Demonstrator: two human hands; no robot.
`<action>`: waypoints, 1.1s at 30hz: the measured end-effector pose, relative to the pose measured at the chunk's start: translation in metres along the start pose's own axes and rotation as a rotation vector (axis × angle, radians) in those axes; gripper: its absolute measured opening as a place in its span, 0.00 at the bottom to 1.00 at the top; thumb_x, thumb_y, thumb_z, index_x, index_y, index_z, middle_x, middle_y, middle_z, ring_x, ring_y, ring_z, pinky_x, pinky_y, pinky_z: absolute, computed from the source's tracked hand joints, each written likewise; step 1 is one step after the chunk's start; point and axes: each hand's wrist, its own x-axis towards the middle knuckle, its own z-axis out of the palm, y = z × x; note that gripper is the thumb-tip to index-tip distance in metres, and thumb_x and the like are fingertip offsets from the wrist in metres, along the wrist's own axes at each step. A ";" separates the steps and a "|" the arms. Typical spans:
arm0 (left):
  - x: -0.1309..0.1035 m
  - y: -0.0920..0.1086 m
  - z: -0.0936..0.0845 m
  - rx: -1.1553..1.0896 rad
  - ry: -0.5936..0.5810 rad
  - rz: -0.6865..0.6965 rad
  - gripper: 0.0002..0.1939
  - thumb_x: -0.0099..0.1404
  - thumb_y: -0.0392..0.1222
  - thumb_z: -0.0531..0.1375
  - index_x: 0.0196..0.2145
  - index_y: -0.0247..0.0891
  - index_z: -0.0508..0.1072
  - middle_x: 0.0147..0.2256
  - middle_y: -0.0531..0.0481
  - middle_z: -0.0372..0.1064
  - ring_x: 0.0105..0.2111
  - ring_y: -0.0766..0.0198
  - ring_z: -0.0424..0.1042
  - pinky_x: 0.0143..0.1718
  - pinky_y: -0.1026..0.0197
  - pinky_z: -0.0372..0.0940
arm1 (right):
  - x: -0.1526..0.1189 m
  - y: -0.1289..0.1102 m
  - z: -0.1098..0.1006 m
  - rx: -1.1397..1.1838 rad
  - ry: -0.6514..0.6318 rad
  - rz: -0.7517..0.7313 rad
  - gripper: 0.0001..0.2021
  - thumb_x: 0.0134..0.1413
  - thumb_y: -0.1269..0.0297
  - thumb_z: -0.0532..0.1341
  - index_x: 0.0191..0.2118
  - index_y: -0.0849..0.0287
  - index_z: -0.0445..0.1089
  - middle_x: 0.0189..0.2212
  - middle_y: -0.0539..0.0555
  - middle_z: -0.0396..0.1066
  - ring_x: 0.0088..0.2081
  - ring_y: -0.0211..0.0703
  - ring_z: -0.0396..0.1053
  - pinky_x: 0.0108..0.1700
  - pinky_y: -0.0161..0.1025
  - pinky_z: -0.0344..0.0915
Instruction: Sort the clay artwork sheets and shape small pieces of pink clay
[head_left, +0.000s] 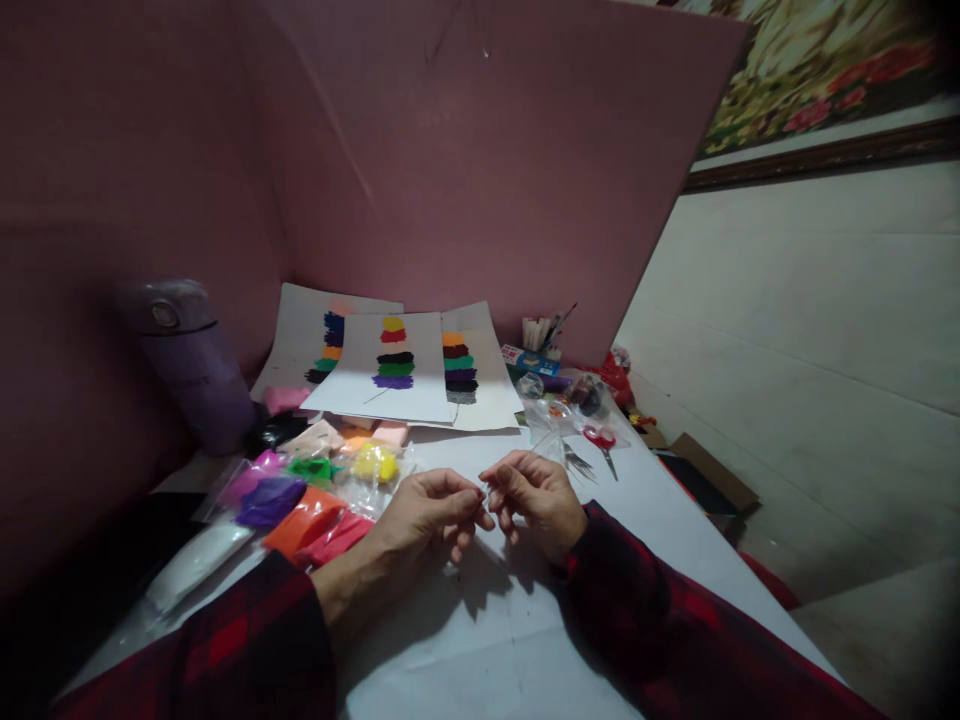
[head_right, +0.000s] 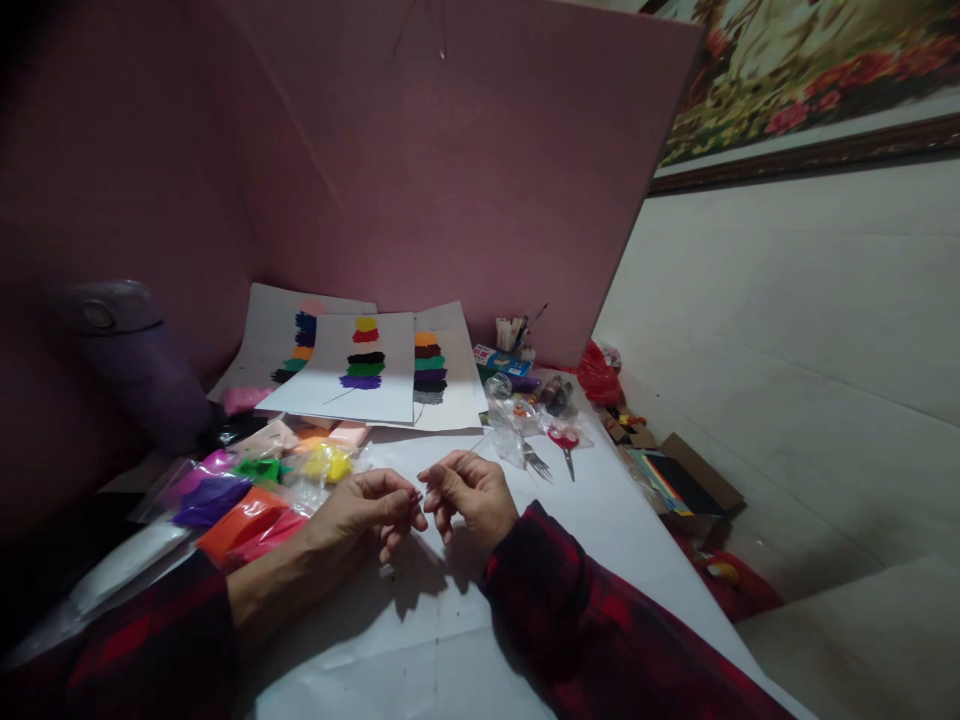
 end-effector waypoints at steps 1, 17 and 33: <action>0.000 0.000 0.001 0.003 -0.001 -0.010 0.16 0.51 0.45 0.69 0.26 0.31 0.70 0.24 0.43 0.75 0.14 0.71 0.65 0.13 0.70 0.60 | 0.000 0.000 0.000 0.007 -0.003 0.001 0.16 0.48 0.52 0.65 0.30 0.64 0.70 0.17 0.48 0.68 0.12 0.32 0.62 0.10 0.27 0.57; -0.001 -0.004 0.001 0.048 -0.026 -0.027 0.18 0.51 0.49 0.68 0.23 0.31 0.68 0.21 0.44 0.73 0.13 0.70 0.65 0.12 0.70 0.59 | -0.002 -0.003 0.004 0.048 -0.017 0.039 0.17 0.47 0.52 0.66 0.29 0.64 0.69 0.17 0.48 0.68 0.12 0.32 0.62 0.09 0.26 0.57; -0.003 -0.001 0.002 0.038 -0.076 -0.047 0.17 0.51 0.49 0.68 0.23 0.32 0.69 0.18 0.50 0.69 0.13 0.72 0.63 0.12 0.70 0.56 | -0.005 -0.004 0.005 -0.008 -0.012 0.069 0.16 0.47 0.53 0.66 0.27 0.64 0.69 0.16 0.48 0.68 0.11 0.31 0.61 0.09 0.27 0.56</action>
